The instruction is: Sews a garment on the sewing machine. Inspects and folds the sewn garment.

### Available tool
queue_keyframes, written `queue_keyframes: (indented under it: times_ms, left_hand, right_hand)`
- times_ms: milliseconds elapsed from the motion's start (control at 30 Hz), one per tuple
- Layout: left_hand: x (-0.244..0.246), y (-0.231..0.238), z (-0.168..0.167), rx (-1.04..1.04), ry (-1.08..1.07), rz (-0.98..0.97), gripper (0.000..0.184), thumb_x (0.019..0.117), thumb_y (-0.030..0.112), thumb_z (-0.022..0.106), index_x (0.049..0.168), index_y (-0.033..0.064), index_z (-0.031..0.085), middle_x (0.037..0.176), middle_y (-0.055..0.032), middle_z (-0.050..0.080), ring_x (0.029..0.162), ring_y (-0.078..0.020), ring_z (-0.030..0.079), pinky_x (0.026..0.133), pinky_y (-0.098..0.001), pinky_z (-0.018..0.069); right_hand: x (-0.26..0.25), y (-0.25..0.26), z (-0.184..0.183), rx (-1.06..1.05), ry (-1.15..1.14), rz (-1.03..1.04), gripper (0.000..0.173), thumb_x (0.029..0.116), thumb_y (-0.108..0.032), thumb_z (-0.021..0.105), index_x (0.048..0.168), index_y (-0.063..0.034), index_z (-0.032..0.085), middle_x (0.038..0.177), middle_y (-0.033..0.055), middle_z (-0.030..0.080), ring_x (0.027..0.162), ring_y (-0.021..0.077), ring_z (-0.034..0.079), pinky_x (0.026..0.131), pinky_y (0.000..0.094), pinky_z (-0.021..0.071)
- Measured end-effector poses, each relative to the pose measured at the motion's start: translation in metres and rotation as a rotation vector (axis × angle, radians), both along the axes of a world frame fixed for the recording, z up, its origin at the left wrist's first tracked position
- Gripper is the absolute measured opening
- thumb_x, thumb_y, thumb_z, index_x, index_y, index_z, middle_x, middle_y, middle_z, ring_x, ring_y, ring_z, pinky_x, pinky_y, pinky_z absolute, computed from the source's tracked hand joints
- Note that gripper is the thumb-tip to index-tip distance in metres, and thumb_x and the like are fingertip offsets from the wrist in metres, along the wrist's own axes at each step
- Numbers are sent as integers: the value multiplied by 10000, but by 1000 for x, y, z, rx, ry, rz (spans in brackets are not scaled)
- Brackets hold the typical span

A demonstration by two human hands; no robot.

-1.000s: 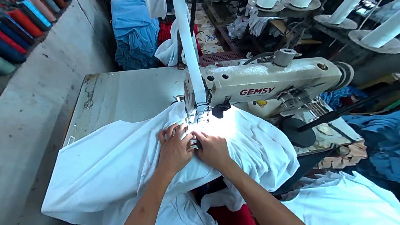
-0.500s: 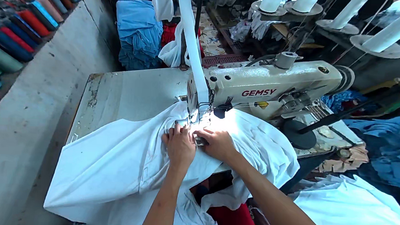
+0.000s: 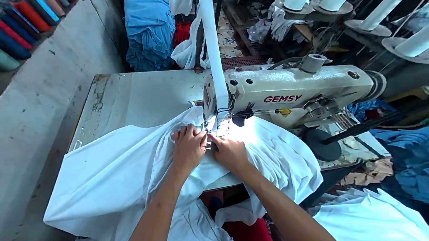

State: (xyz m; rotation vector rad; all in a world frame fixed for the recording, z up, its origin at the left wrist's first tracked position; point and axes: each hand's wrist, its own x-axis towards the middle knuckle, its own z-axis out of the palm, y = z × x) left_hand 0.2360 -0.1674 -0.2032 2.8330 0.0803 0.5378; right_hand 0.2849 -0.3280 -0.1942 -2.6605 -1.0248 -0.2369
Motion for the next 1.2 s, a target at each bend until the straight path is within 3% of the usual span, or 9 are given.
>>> queue_keyframes:
  times_ms: [233, 367, 500, 567, 633, 700, 867, 1033, 1200]
  left_hand:
    - [19, 33, 2, -44, -4, -201, 264, 1013, 367, 577, 1073, 206, 778, 1098, -70, 653, 1105, -271, 593, 997, -501, 440]
    - [40, 53, 0, -5, -49, -291, 224, 970, 349, 620, 1032, 211, 784, 1094, -64, 663, 1102, -279, 599, 949, -500, 469]
    - [32, 45, 8, 30, -50, -193, 188, 968, 338, 645, 1028, 233, 790, 1115, -52, 664, 1113, -281, 592, 944, -511, 451]
    - [10, 27, 21, -175, -46, -60, 200, 984, 252, 638, 1080, 154, 782, 1157, -74, 673, 1144, -255, 603, 984, -486, 461]
    - [-12, 12, 23, -563, -72, -28, 225, 1024, 169, 562, 1150, 60, 713, 1087, -62, 702, 986, -142, 679, 890, -344, 570]
    - [-23, 8, 16, -779, -10, -56, 246, 1055, 165, 503, 1184, 36, 667, 1039, -59, 728, 921, -115, 704, 854, -300, 582]
    - [-2, 23, 11, -425, 68, -113, 288, 1036, 164, 514, 1219, 75, 718, 1242, -90, 676, 1188, -230, 619, 1044, -416, 495]
    - [28, 37, 6, -197, 84, -183, 328, 1030, 216, 518, 1298, 185, 706, 1392, -58, 605, 1343, -284, 512, 1094, -548, 405]
    - [46, 44, 5, -37, 39, -146, 311, 1028, 333, 518, 1243, 257, 729, 1416, -45, 577, 1343, -293, 495, 1073, -557, 399]
  right_hand:
    - [-10, 14, 12, -142, 117, -56, 430, 929, -125, 579, 1353, -124, 653, 975, 142, 741, 836, 350, 725, 638, 531, 541]
    - [-13, 22, 21, -207, 202, -83, 416, 953, -131, 554, 1360, -85, 626, 1045, 152, 731, 928, 354, 720, 704, 534, 547]
    - [-16, 23, 22, -214, 204, -96, 426, 943, -128, 566, 1363, -82, 623, 1076, 150, 732, 945, 352, 720, 715, 536, 549]
    - [-15, 22, 18, -182, 149, -82, 425, 930, -115, 562, 1345, -76, 642, 1042, 147, 736, 896, 348, 725, 677, 522, 551]
    - [-15, 22, 19, -179, 138, -79, 400, 942, -112, 558, 1330, -68, 644, 1016, 154, 735, 863, 353, 728, 650, 517, 551]
    - [-17, 20, 18, -188, 132, -80, 360, 963, -112, 538, 1300, -63, 653, 999, 153, 733, 856, 353, 726, 649, 510, 550]
    - [-18, 23, 20, -215, 174, -94, 384, 927, -155, 604, 1299, -71, 650, 1059, 149, 733, 920, 346, 725, 695, 531, 557]
    - [-16, 20, 19, -172, 164, -77, 352, 943, -156, 591, 1280, -88, 671, 1041, 136, 742, 906, 345, 728, 693, 537, 554]
    - [-9, 17, 12, -115, 91, -54, 375, 913, -119, 597, 1274, -106, 699, 1025, 127, 754, 863, 343, 729, 661, 536, 547]
